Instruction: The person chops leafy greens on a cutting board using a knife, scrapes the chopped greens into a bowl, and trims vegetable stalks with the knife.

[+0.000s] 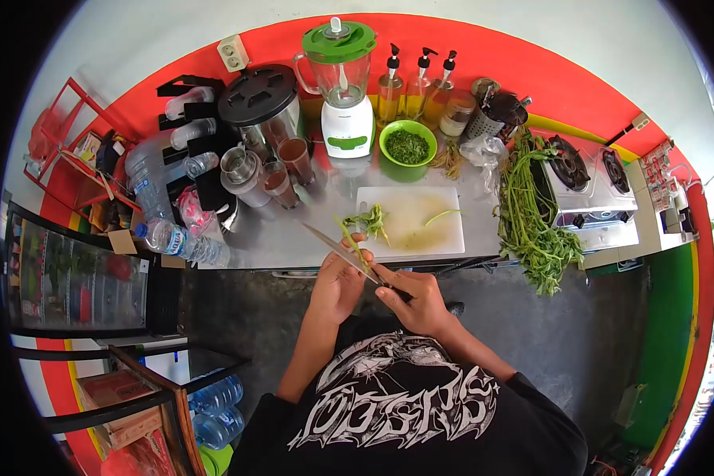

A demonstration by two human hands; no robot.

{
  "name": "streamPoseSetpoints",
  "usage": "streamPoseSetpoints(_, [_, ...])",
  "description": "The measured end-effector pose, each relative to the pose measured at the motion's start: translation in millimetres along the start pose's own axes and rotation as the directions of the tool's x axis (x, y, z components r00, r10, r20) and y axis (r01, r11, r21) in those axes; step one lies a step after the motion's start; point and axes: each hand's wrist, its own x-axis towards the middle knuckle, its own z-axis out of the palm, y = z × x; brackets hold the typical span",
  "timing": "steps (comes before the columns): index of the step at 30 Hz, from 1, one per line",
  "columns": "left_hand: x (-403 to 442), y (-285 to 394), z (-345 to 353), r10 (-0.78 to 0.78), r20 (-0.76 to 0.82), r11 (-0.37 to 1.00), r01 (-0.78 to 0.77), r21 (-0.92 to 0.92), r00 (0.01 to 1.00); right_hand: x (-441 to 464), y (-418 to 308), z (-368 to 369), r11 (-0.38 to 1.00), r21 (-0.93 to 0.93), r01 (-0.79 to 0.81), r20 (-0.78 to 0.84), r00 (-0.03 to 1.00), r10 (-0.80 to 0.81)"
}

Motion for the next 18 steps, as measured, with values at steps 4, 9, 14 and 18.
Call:
streamPoseSetpoints(4, [-0.4,1.0,-6.0,0.027,-0.035,0.997,-0.024,0.068,0.999,-1.8,-3.1,-0.3,0.995,0.022,-0.099,0.001,0.995,0.099])
streamPoseSetpoints(9, [-5.8,0.6,-0.2,-0.024,-0.023,0.987,0.027,0.156,0.999,-3.1,-5.1,-2.6,0.993,-0.002,-0.117,0.027,0.993,0.117])
streamPoseSetpoints(14, [-7.9,1.8,-1.5,-0.034,-0.004,0.961,0.034,0.275,0.999,-7.2,-7.1,0.0,0.988,0.004,-0.155,0.033,0.987,0.155])
streamPoseSetpoints(18, [-8.4,-3.6,-8.3,0.057,-0.04,0.955,-0.043,0.295,0.998,-9.3,-7.5,2.1,0.986,0.019,-0.166,0.002,0.986,0.166])
